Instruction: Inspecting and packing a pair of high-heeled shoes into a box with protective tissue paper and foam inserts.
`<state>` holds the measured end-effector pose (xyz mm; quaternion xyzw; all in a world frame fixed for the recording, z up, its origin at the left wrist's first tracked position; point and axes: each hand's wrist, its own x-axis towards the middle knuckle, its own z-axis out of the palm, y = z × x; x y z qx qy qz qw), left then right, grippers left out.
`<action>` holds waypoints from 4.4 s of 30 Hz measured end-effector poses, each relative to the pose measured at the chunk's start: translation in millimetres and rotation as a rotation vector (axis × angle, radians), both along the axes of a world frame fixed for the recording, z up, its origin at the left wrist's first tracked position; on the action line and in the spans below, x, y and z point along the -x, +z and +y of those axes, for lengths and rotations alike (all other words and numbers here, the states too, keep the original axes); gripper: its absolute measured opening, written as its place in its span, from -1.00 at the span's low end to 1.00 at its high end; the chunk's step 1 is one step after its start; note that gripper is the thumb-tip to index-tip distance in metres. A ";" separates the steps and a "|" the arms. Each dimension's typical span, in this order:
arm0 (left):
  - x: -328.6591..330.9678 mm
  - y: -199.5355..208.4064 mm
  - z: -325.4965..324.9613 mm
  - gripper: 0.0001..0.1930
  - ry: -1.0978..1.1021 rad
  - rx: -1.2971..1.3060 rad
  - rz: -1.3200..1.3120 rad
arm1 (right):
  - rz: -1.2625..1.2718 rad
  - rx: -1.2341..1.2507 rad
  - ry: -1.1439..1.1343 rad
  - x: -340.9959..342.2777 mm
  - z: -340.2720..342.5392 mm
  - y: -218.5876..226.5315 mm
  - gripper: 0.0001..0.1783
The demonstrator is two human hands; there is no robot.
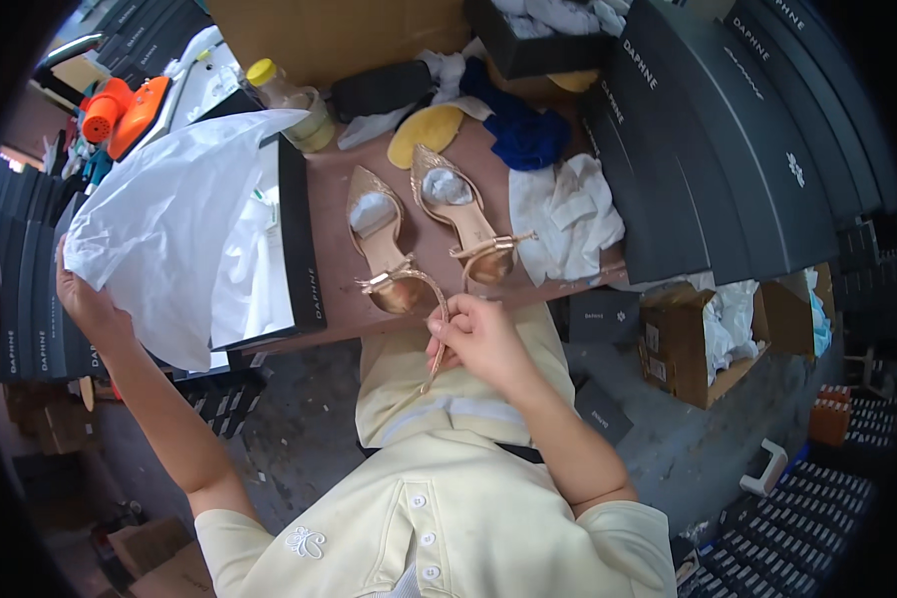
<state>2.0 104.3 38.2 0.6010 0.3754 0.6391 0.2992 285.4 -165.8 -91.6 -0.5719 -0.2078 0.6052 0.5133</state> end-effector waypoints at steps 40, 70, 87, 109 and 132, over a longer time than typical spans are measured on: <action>-117.8 48.2 32.7 -0.75 0.468 -0.935 0.639 | -0.803 -0.268 0.125 -7.2 35.5 51.7 -0.82; -117.4 -23.6 -159.1 -0.85 -0.297 -0.170 0.268 | 0.560 -0.546 -0.311 -1.3 -31.2 52.8 -0.56; -98.9 -62.7 -203.7 -0.67 -0.214 -0.211 0.458 | -1.156 -0.780 -0.060 52.0 56.3 42.7 -0.63; -154.9 -70.3 -202.6 -0.50 -0.345 -0.753 0.794 | -1.341 -0.619 0.422 3.0 58.0 18.4 -0.67; -124.9 -117.8 -130.5 -0.65 -0.914 0.862 -1.437 | -1.524 -0.762 0.476 52.9 112.5 79.5 -0.53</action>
